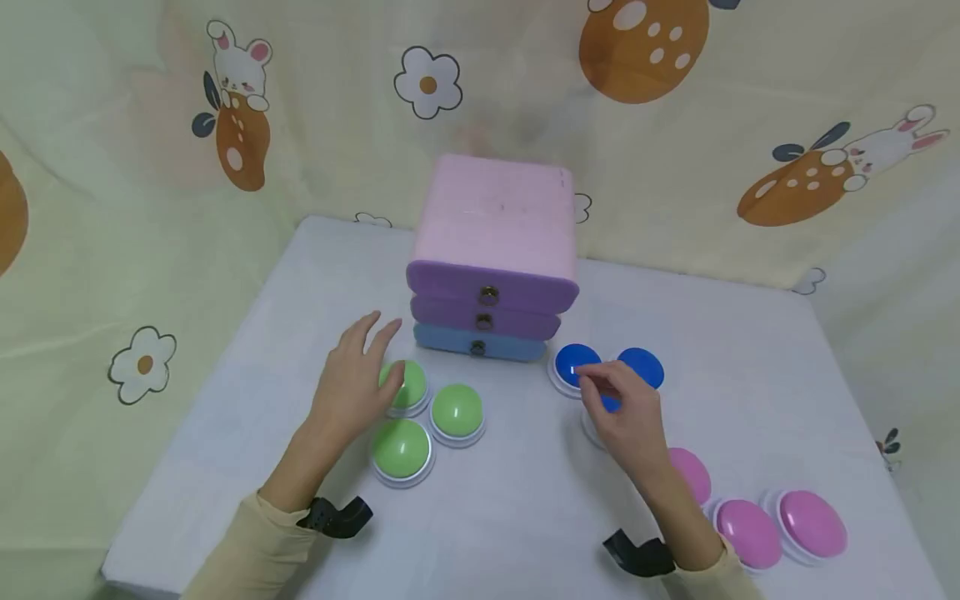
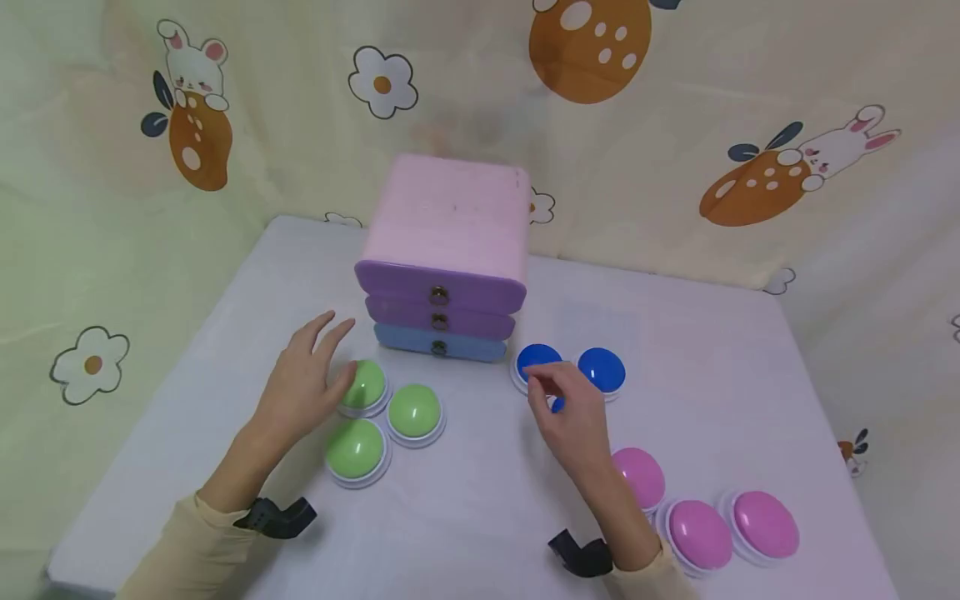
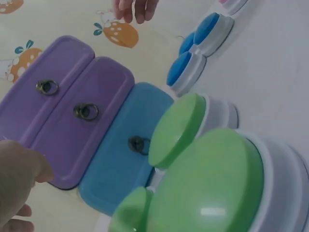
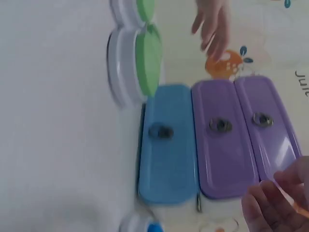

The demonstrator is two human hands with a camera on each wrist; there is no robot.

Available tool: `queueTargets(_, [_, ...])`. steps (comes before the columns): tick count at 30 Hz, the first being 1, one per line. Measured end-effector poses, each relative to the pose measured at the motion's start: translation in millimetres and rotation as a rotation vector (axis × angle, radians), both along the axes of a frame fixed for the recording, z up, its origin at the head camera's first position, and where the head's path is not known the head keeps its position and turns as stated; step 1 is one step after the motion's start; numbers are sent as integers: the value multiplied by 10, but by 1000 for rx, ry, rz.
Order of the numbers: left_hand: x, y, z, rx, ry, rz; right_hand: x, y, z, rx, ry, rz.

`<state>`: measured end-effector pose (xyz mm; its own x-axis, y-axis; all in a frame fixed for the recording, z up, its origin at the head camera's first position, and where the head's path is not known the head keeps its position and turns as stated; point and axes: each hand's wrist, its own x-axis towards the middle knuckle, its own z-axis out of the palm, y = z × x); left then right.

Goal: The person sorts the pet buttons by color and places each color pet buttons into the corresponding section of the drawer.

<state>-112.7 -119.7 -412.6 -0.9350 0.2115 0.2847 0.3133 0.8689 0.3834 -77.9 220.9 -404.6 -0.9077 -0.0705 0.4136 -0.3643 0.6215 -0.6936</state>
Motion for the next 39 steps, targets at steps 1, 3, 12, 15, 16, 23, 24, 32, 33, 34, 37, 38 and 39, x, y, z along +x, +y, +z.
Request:
queueTargets(1, [9,-7,-29,-3,-22,-2,-10,-47,-17,-75,-52,17])
queueTargets(3, [20,-14,-82,-17,-59,-7,-37,-136,-22,-225,-175,38])
queueTargets(12, [-64,14,-248,-73,-169,-81,-167,-509,62,-911,-577,7])
queueTargets(15, [-99,16,-267,-79,-161,-90,-191,-630,89,-1029,-615,-27])
queueTargets(16, [-110,13,-258,-73,-157,-82,-202,-664,96,-1053,-619,-37])
queueTargets(23, [-292,-79,-49,7,-96,-53,-287,-806,118,-1070,-643,-66])
queueTargets(24, [-320,-99,-1,18,-84,-61,-299,-816,116,-1069,-646,-67])
queueTargets(32, [-448,-258,219,53,-44,-88,-439,-881,120,-1063,-637,-53])
queueTargets(33, [-449,-274,200,45,-58,-90,-463,-892,123,-1063,-640,-49])
queueTargets(34, [-448,-287,164,29,-75,-95,-488,-904,127,-1066,-647,-46])
queueTargets(37, [-424,-319,13,-19,-139,-122,-554,-942,130,-1076,-670,-40])
queueTargets(38, [-413,-329,-51,-32,-161,-137,-574,-956,130,-1082,-675,-36])
queueTargets(39, [-405,-339,-113,-42,-186,-151,-592,-974,129,-1085,-677,-27])
